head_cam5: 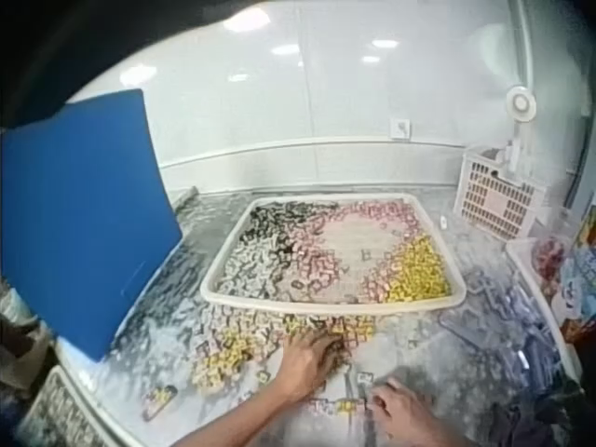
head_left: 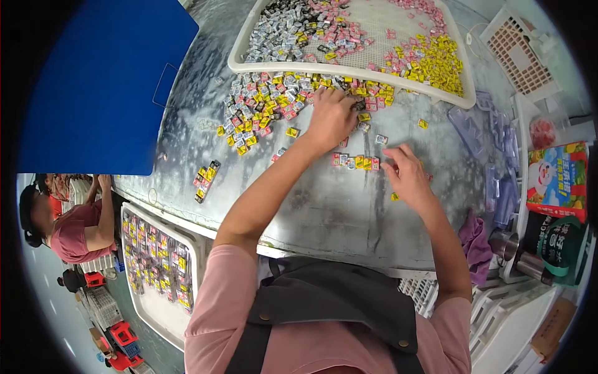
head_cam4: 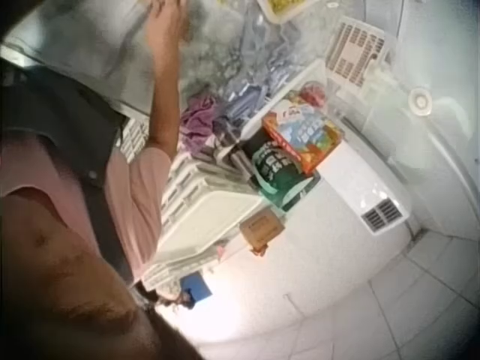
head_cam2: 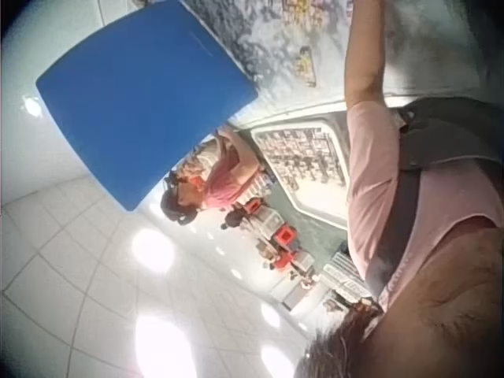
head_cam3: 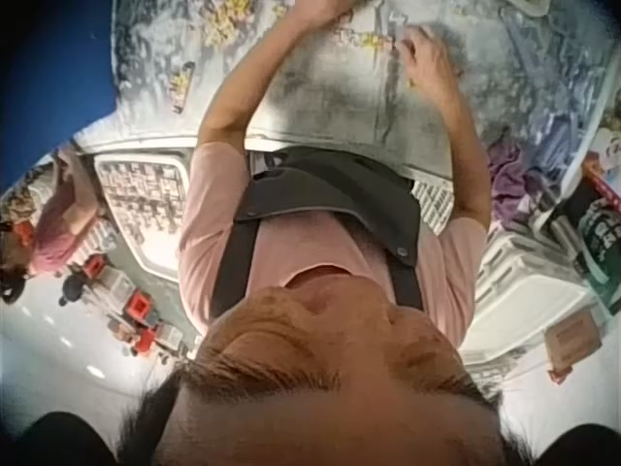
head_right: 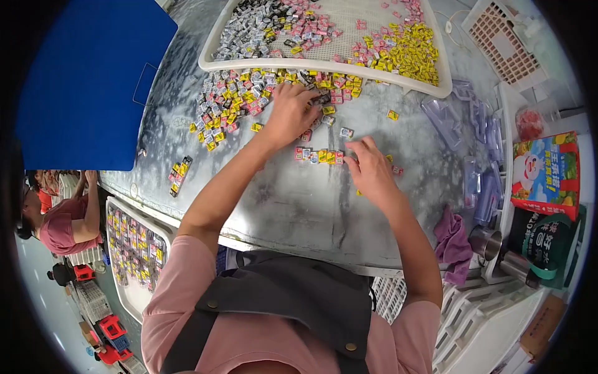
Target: The recorder is arranging small, colorful toy parts into specific configurations on a workbench in a factory setting.
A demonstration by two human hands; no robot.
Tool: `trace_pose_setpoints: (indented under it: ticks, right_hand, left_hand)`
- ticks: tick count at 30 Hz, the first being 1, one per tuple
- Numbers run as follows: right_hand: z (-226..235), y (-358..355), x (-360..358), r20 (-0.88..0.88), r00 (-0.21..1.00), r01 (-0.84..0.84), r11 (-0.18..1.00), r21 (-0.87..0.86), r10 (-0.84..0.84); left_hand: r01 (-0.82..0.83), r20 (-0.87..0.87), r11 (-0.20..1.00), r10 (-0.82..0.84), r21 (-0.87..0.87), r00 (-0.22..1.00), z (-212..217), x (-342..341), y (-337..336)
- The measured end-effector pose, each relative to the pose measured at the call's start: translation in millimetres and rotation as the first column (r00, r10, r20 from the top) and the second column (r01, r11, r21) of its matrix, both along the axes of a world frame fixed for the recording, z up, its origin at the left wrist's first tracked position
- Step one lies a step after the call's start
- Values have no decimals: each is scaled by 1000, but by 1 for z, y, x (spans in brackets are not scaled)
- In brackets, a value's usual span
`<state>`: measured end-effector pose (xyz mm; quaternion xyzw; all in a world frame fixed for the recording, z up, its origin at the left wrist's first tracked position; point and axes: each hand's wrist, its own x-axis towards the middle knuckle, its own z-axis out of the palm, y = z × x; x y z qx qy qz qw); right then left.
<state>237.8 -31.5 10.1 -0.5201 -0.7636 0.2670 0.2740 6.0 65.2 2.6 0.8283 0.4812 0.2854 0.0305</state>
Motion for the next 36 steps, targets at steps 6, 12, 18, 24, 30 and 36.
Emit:
trace_pose_setpoints:
  ticks: [6,12,18,24,30,36]
  right_hand:
    - [6,-6,-1,2,998,-65,989,-135,66]
    - [-1,-5,-7,42,996,-76,994,-74,80]
    - [4,-6,-27,104,988,-98,988,-117,110]
    - [7,-3,-41,115,985,-108,982,-157,127]
    - [5,7,-42,110,982,-128,970,-206,152]
    - [-1,15,-48,212,962,-119,966,-228,169]
  left_hand:
    - [87,78,991,-79,-103,994,7,-51,-86]
    - [156,25,980,-154,-127,988,-2,-65,-101]
    - [203,-20,965,-209,-168,978,0,-68,-104]
    - [195,86,925,-177,-325,981,-8,-57,-98]
    - [224,115,900,-195,-373,974,-16,-48,-89]
    - [221,75,904,-207,-367,975,-18,-47,-84]
